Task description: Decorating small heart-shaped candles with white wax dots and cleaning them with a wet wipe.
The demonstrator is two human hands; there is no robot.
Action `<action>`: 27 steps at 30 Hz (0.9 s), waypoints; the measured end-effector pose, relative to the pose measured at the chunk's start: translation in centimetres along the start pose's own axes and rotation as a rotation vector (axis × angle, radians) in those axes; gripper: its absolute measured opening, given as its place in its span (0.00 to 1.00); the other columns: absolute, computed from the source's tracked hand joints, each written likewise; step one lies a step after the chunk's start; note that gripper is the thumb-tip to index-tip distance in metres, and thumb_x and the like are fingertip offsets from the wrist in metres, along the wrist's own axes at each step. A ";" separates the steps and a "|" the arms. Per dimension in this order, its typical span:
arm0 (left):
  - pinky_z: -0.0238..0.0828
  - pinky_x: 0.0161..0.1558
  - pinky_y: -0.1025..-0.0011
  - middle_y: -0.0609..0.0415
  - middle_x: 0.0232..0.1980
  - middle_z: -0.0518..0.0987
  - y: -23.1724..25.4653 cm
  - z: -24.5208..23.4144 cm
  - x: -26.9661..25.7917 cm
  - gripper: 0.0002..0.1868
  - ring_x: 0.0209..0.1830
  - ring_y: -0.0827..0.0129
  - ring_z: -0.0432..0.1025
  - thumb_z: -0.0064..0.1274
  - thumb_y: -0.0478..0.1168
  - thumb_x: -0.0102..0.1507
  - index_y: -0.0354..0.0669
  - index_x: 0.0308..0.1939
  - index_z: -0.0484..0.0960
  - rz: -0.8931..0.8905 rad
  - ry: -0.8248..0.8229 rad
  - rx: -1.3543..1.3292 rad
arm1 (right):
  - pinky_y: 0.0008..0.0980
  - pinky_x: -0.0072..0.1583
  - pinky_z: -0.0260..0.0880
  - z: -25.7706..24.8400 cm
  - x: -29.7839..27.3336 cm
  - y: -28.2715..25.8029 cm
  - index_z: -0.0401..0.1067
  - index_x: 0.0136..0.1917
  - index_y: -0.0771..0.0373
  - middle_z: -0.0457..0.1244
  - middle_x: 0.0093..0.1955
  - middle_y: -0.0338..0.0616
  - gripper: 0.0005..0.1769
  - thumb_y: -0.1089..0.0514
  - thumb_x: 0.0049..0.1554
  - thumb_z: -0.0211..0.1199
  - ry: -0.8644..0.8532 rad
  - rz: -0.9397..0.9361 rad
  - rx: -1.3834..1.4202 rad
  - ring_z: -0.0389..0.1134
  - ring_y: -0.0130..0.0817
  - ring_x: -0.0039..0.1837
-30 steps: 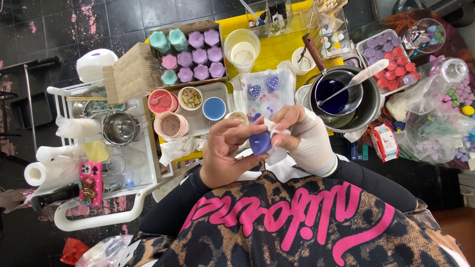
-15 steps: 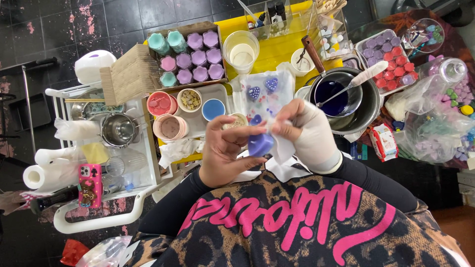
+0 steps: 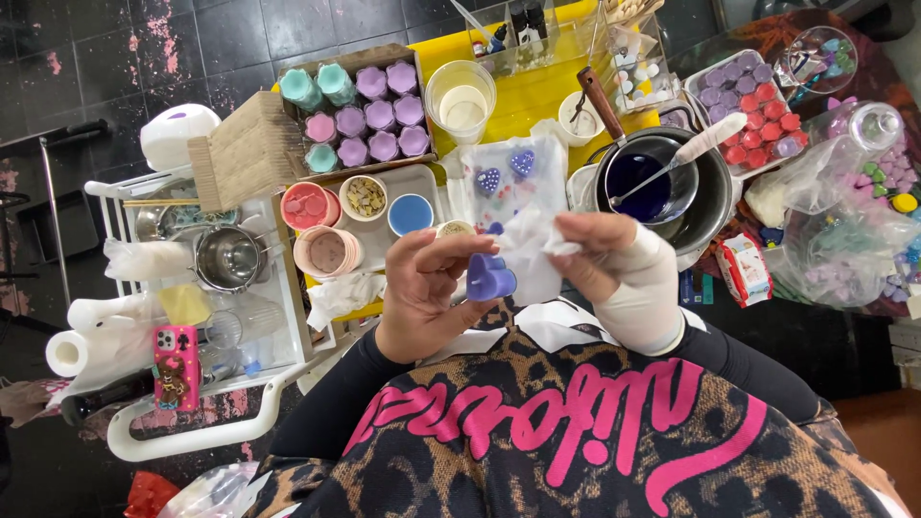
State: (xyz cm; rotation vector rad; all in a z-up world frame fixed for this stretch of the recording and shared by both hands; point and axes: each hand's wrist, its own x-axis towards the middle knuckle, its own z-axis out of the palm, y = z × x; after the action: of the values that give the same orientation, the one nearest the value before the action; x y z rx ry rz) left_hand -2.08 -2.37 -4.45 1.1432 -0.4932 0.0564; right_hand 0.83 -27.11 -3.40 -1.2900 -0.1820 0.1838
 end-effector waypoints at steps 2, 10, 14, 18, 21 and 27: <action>0.65 0.74 0.61 0.44 0.72 0.71 0.2 0.1 0.2 0.52 0.72 0.61 0.67 0.59 0.16 0.63 0.62 0.79 0.48 0.005 -0.016 0.015 | 0.30 0.67 0.71 0.4 0.0 -0.8 0.69 0.67 0.68 0.67 0.63 0.45 0.19 0.75 0.63 0.61 -0.076 0.019 -0.001 0.69 0.29 0.64; 0.71 0.74 0.58 0.41 0.69 0.73 0.7 0.6 0.6 0.53 0.74 0.58 0.69 0.62 0.17 0.60 0.53 0.79 0.48 -0.092 0.108 0.037 | 0.26 0.58 0.74 1.4 0.5 -3.0 0.73 0.65 0.61 0.72 0.55 0.42 0.21 0.72 0.60 0.64 -0.317 -0.208 -0.450 0.75 0.26 0.56; 0.71 0.73 0.59 0.42 0.67 0.74 1.1 0.2 1.1 0.51 0.70 0.59 0.72 0.63 0.17 0.61 0.51 0.78 0.51 -0.099 0.145 0.054 | 0.27 0.55 0.75 0.4 0.6 -3.1 0.75 0.62 0.59 0.73 0.53 0.42 0.20 0.71 0.57 0.65 -0.402 -0.275 -0.564 0.76 0.28 0.54; 0.74 0.70 0.61 0.42 0.66 0.74 0.8 -0.8 1.2 0.43 0.66 0.61 0.74 0.62 0.19 0.62 0.44 0.74 0.57 -0.147 0.259 0.136 | 0.33 0.58 0.75 -2.3 -1.2 0.4 0.71 0.64 0.63 0.69 0.58 0.44 0.22 0.75 0.58 0.54 0.107 0.030 -0.019 0.73 0.33 0.56; 0.74 0.69 0.63 0.41 0.66 0.75 0.9 -1.8 1.6 0.39 0.64 0.62 0.75 0.62 0.19 0.61 0.39 0.71 0.61 -0.218 0.275 0.269 | 0.34 0.64 0.73 -3.7 -0.6 -0.8 0.69 0.64 0.63 0.66 0.61 0.45 0.16 0.75 0.67 0.52 0.253 -0.092 0.086 0.70 0.33 0.61; 0.73 0.70 0.65 0.43 0.64 0.77 -0.7 -2.3 1.3 0.34 0.64 0.65 0.75 0.63 0.20 0.61 0.37 0.68 0.65 -0.212 0.250 0.245 | 0.30 0.68 0.69 -8.1 -1.6 0.4 0.70 0.57 0.69 0.67 0.64 0.47 0.08 0.75 0.72 0.53 0.297 -0.230 0.062 0.69 0.31 0.63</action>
State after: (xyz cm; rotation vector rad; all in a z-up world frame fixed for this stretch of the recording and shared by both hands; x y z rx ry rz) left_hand 0.06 -0.88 -5.29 1.4012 -0.1434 0.0764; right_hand 1.22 -34.94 -5.98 -1.2084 -0.0683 -0.1970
